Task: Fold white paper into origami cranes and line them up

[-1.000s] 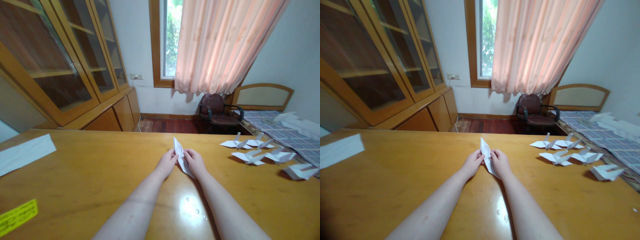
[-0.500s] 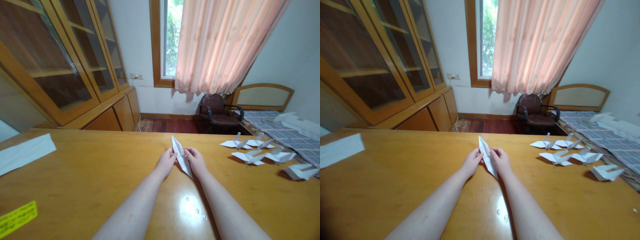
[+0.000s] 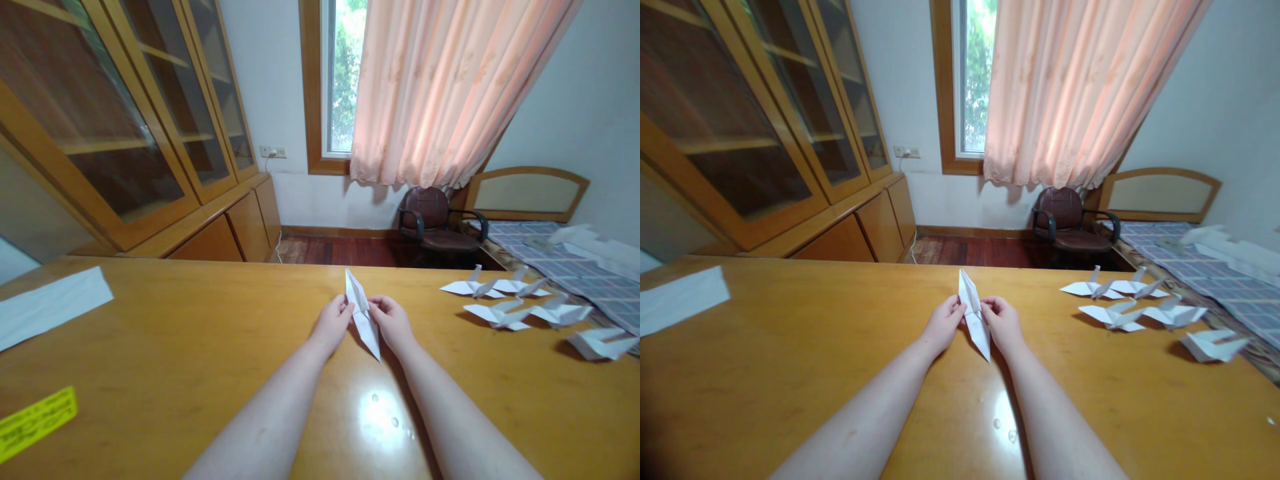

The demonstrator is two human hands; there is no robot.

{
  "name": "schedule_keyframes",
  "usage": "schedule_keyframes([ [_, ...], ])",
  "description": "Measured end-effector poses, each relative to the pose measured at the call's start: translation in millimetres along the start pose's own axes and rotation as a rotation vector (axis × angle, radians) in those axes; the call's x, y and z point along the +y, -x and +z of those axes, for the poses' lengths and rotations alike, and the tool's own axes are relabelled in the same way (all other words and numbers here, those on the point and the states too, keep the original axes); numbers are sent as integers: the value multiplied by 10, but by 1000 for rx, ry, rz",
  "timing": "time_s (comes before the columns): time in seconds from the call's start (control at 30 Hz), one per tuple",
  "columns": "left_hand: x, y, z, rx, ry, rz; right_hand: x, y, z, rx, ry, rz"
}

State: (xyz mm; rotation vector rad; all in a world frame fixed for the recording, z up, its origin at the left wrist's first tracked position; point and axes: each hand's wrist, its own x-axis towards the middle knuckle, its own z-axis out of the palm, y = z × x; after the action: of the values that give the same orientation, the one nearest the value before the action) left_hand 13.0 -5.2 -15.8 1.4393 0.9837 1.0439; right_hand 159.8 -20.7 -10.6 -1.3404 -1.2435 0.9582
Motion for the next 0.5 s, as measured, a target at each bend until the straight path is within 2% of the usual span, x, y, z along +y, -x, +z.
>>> schedule_keyframes([
  [0.3, 45, 6, -13, 8, 26, 10, -56, 28, 15, -53, -51, 69],
  [0.5, 131, 23, -7, 31, 20, -5, -56, 28, 20, -33, -81, 78],
])
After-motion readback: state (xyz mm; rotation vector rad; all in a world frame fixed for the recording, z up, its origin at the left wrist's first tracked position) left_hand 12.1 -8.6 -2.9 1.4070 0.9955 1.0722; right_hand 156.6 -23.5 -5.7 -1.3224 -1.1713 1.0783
